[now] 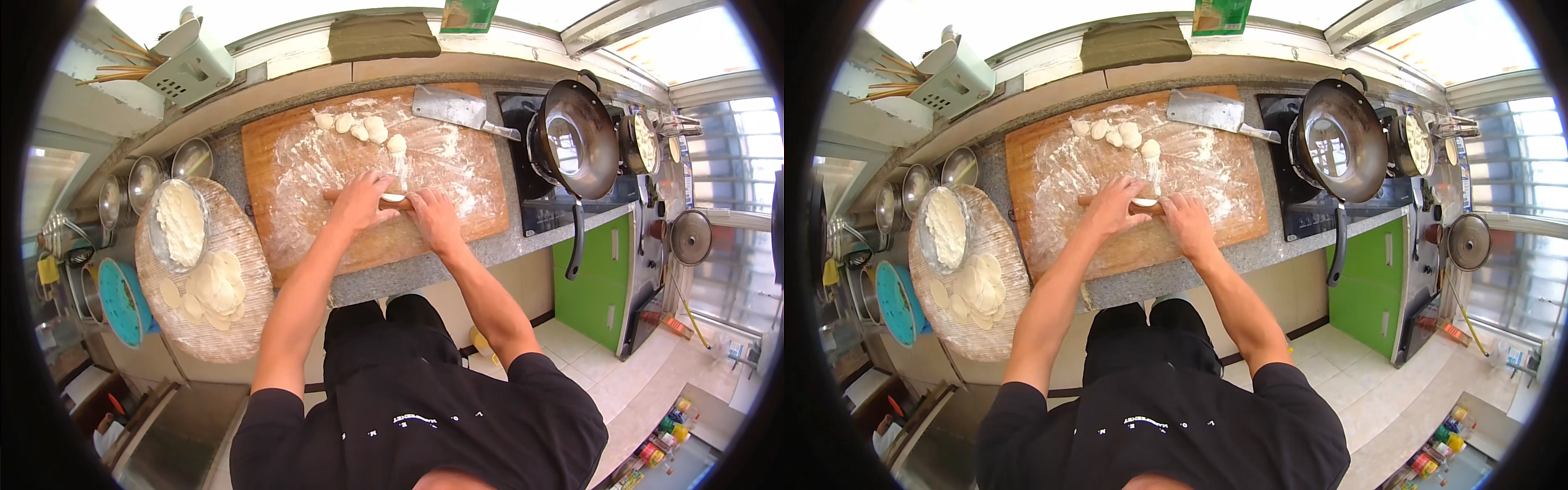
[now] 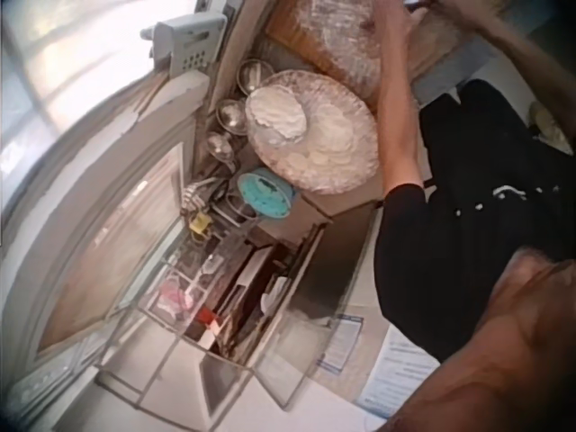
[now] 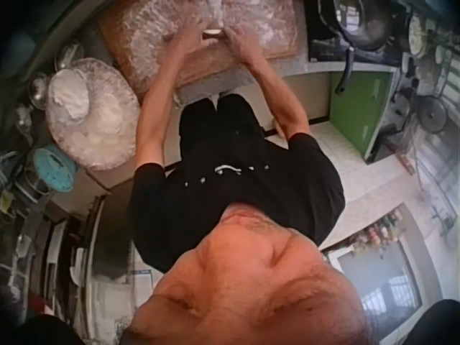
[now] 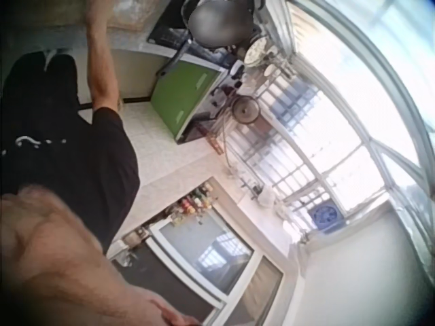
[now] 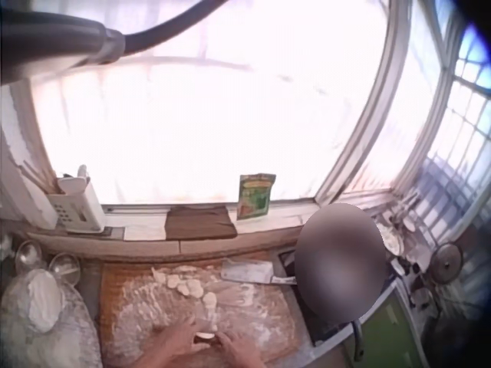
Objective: The person rolls small dough balls into flat circular wrappers using a rolling pin on a floured wooden board. They place the finished wrappers onto a woven tray. The person also stirs a pot of boiling dumplings on the stove using a ladle.
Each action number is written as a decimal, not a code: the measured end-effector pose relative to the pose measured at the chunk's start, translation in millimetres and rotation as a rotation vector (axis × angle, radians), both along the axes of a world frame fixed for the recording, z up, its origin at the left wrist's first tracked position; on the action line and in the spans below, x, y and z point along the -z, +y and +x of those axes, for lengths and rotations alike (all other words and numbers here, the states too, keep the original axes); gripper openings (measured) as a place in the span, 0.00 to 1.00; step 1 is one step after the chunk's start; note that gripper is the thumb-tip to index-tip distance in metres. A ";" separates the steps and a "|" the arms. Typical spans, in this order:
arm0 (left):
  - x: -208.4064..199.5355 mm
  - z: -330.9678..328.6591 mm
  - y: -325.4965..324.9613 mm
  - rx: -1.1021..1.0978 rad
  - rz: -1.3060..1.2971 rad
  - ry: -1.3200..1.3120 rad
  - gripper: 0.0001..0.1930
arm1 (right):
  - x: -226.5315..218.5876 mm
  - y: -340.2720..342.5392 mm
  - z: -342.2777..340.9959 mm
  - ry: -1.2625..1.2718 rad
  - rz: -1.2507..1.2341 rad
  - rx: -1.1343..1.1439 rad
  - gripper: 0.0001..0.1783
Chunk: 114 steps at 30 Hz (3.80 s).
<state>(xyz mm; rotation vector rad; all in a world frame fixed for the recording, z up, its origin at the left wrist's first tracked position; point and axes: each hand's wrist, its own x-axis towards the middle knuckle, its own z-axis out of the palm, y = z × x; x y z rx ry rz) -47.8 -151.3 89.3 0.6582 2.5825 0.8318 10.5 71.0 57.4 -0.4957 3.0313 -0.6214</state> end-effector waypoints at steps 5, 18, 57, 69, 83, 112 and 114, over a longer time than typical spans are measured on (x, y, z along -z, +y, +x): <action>19.1 -16.6 13.7 0.037 0.091 -0.227 0.15 | -10.5 9.8 6.2 0.050 0.009 -0.082 0.17; 21.3 24.8 -51.1 -0.999 -0.126 0.041 0.21 | -24.7 10.6 -2.0 0.046 -0.033 -0.157 0.17; 20.7 21.6 -81.0 -0.495 0.312 -0.162 0.19 | -12.8 -44.1 -37.1 -0.003 0.019 -0.352 0.16; 55.4 33.3 -58.8 -0.773 0.472 -0.373 0.17 | -20.8 -30.6 -26.1 -0.029 -0.060 -0.485 0.15; 24.7 70.4 -76.7 -1.216 0.136 0.047 0.19 | -23.3 -19.7 -25.1 -0.105 -0.065 -0.373 0.16; 24.4 55.8 -65.0 -0.790 -0.058 0.061 0.12 | -7.9 -45.1 -7.9 -0.026 -0.096 -0.449 0.19; 11.8 57.2 -66.7 -0.817 0.074 0.034 0.11 | -15.3 -40.4 -8.7 -0.096 -0.107 -0.446 0.17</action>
